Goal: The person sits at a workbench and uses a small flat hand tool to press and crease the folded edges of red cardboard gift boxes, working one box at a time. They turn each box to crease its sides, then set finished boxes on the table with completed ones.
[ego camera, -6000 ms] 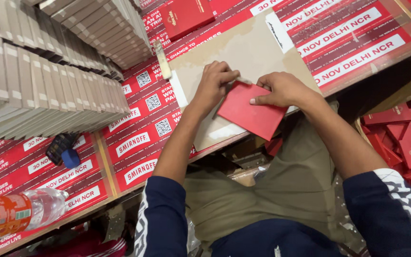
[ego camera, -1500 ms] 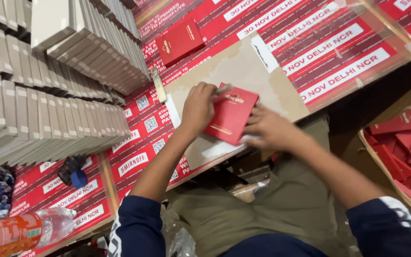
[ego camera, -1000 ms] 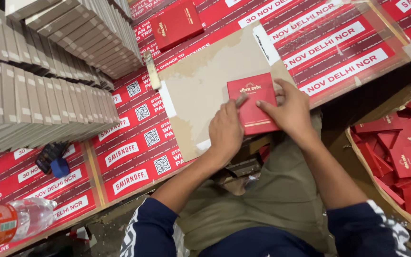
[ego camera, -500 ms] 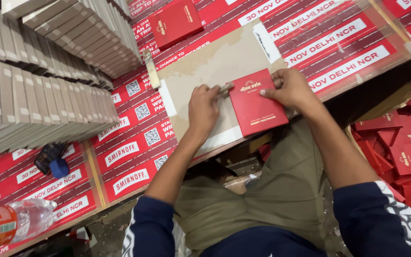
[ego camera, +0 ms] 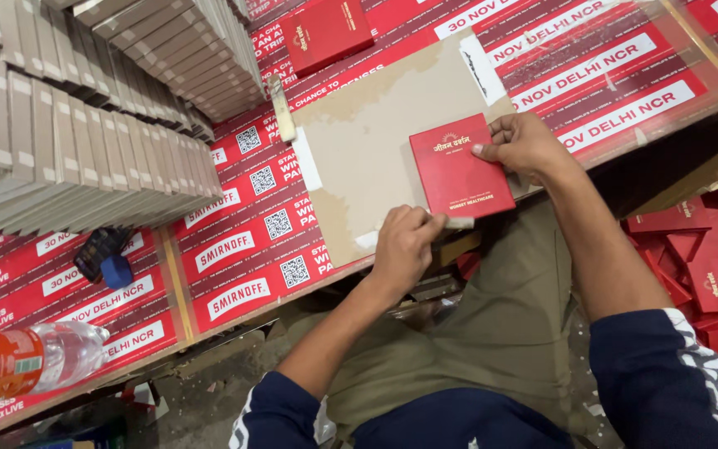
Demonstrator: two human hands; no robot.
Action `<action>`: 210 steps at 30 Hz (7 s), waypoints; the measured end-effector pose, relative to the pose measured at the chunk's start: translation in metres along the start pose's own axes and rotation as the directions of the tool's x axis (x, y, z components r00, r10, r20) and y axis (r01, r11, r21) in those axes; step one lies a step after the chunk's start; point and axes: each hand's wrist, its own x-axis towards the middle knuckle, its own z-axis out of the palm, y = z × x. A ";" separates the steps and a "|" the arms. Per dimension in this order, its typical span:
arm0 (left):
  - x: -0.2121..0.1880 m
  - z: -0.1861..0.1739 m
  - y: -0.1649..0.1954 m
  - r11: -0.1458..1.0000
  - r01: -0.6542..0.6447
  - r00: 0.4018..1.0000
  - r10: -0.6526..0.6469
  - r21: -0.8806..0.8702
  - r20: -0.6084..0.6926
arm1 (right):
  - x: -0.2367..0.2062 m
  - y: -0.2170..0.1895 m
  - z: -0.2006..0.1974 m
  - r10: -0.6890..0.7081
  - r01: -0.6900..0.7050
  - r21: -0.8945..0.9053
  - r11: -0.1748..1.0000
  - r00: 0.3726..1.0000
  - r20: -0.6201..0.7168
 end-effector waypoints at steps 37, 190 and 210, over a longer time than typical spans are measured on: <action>0.032 -0.023 -0.047 0.721 0.640 0.708 -0.687 -0.265 -0.162 | -0.132 -0.014 0.143 -0.494 0.452 -0.203 0.869 0.818 -0.295; 0.220 0.002 -0.137 0.984 -0.073 0.967 0.109 -0.161 0.231 | -0.071 -0.020 0.065 -0.707 0.700 -0.703 0.127 0.561 0.431; 0.104 -0.087 -0.098 0.973 0.057 0.942 -0.126 0.224 0.310 | -0.075 -0.023 0.069 -0.748 0.698 -0.701 0.145 0.541 0.384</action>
